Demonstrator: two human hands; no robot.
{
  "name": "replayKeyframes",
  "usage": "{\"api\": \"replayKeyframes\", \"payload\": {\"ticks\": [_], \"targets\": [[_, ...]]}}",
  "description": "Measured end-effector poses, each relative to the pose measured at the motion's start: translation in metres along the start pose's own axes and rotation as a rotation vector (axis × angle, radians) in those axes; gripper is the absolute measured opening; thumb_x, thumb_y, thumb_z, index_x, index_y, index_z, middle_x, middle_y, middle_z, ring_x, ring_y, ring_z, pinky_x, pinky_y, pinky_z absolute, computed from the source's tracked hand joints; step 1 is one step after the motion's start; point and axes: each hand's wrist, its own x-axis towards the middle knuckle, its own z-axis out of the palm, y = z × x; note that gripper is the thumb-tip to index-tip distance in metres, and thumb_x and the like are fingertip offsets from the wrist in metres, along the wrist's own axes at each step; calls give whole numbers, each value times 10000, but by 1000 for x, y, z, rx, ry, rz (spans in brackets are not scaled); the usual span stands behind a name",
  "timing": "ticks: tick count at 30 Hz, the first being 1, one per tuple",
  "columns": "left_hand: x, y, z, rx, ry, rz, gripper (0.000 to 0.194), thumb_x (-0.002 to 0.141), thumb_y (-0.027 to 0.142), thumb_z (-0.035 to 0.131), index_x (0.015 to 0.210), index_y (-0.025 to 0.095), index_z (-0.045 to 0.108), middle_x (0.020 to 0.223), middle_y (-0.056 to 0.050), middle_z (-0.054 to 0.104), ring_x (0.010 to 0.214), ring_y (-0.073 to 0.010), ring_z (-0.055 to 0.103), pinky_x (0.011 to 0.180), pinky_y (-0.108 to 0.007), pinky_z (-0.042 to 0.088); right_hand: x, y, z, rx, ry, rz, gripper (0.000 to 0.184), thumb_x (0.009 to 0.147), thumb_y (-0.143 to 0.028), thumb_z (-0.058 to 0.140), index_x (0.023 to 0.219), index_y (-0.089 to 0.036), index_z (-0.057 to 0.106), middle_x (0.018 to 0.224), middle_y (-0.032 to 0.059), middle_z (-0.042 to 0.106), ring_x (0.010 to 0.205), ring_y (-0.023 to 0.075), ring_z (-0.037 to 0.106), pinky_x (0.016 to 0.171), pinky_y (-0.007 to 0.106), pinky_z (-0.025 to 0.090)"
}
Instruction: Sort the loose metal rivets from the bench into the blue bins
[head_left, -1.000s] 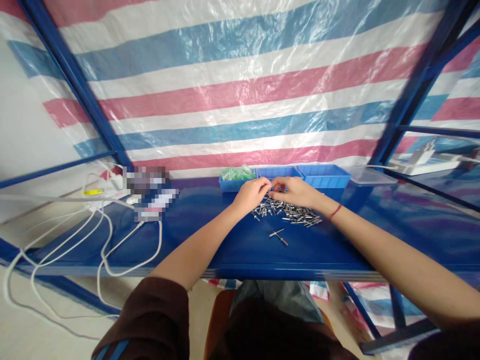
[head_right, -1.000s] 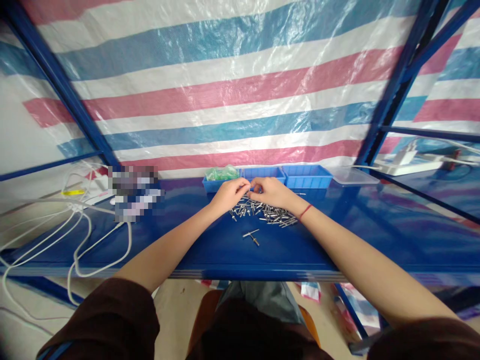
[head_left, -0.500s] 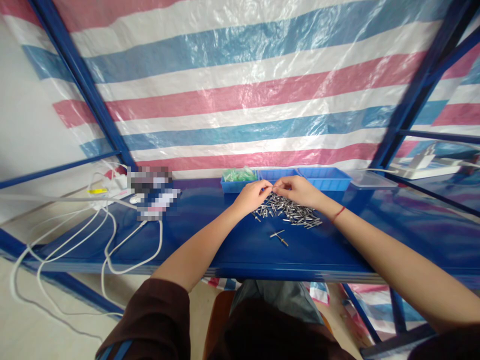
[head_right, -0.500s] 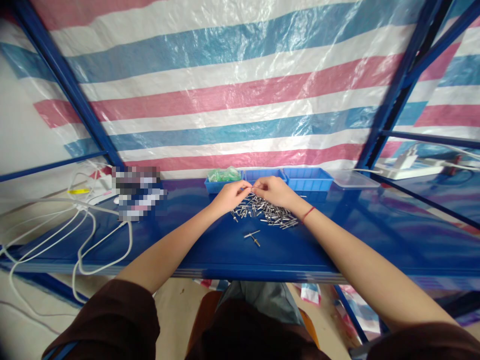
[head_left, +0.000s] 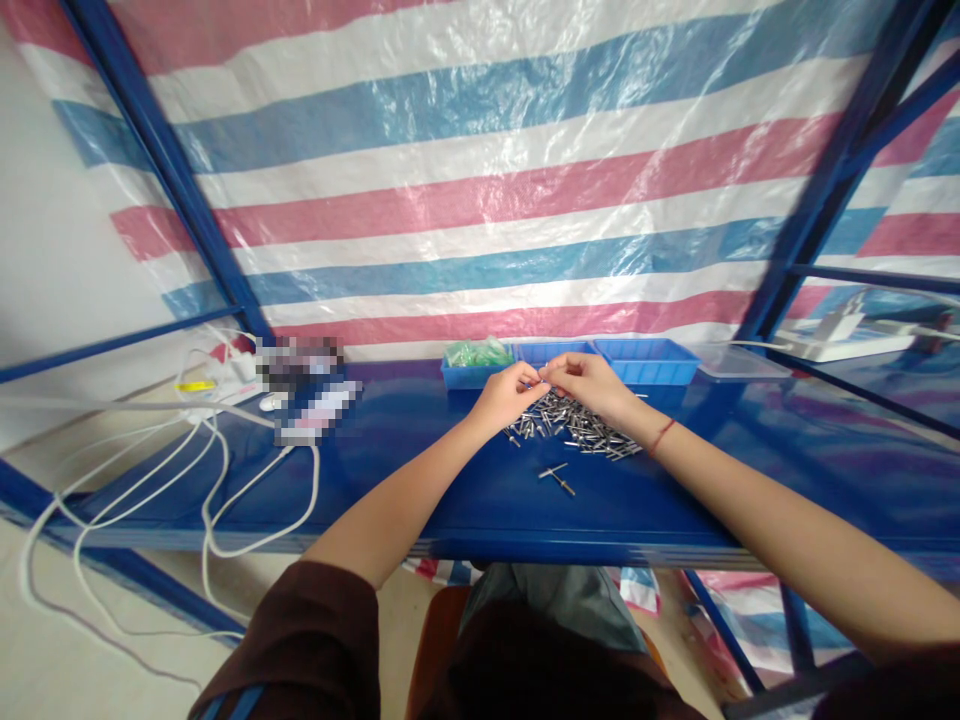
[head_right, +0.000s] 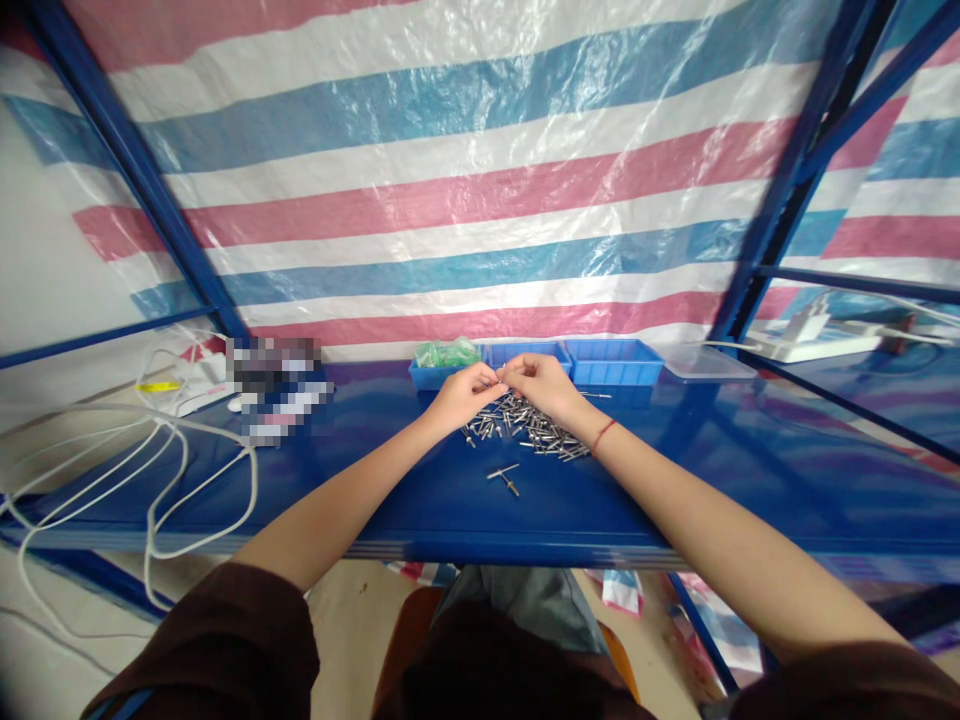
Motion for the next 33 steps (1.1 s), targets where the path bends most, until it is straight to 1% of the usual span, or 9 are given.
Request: {"api": "replayKeyframes", "payload": {"ticks": [4, 8, 11, 15, 19, 22, 26, 29, 33], "targets": [[2, -6, 1, -75, -45, -2, 136, 772, 264, 640, 808, 147, 578, 825, -25, 669, 748, -121, 614, 722, -255, 472, 1, 3, -3, -113, -18, -210, 232, 730, -377, 618, 766, -149, 639, 683, 33, 633, 610, 130, 538, 607, 292, 428], [5, -8, -1, -133, -45, -7, 146, 777, 263, 636, 835, 140, 582, 840, -34, 669, 729, -114, 605, 711, -248, 461, -3, -4, -7, -327, -26, -389, 233, 794, -355, 563, 822, -153, 675, 683, 28, 629, 600, 125, 514, 576, 274, 400], [6, -6, -4, -150, -39, -3, 164, 769, 278, 646, 829, 141, 579, 825, -26, 660, 734, -113, 604, 711, -241, 457, -7, -10, -11, -417, -51, -493, 241, 820, -325, 534, 859, -153, 698, 700, 34, 630, 597, 121, 503, 570, 267, 386], [6, -3, -9, -100, -30, 25, 151, 770, 281, 641, 806, 149, 578, 794, -13, 642, 732, -108, 597, 722, -245, 464, -5, -14, -19, -501, -87, -579, 224, 820, -269, 518, 877, -172, 712, 746, 41, 638, 641, 133, 525, 630, 276, 404], [5, 1, -16, -43, -61, 38, 126, 778, 271, 626, 823, 160, 588, 796, -12, 640, 730, -104, 594, 718, -247, 474, -1, -11, -28, -580, -129, -578, 210, 815, -253, 516, 897, -194, 700, 818, 50, 645, 675, 145, 532, 684, 291, 422], [5, 4, -18, -23, -72, 43, 133, 798, 294, 605, 820, 165, 587, 803, -17, 647, 716, -100, 593, 704, -241, 478, 1, -6, -31, -596, -157, -551, 220, 836, -314, 518, 898, -205, 699, 853, 63, 650, 693, 157, 540, 699, 305, 429], [6, 3, -19, 2, -57, 19, 252, 847, 405, 532, 832, 161, 592, 798, -23, 662, 668, -94, 597, 676, -228, 478, 4, -1, -30, -566, -187, -488, 298, 875, -396, 470, 884, -201, 695, 872, 61, 668, 738, 168, 571, 707, 298, 424], [9, -3, -23, -5, -18, -55, 394, 895, 494, 402, 867, 153, 597, 809, -33, 670, 603, -84, 589, 633, -217, 473, 14, 2, -30, -631, -100, -406, 357, 903, -390, 409, 828, -170, 681, 807, 72, 680, 697, 178, 574, 656, 292, 397], [11, -13, -34, 53, -11, -111, 441, 905, 509, 359, 873, 147, 608, 799, -39, 676, 564, -82, 572, 608, -211, 462, 40, 7, -37, -914, 114, -296, 366, 902, -326, 388, 742, -145, 663, 758, 118, 680, 678, 206, 582, 623, 302, 355]]}}
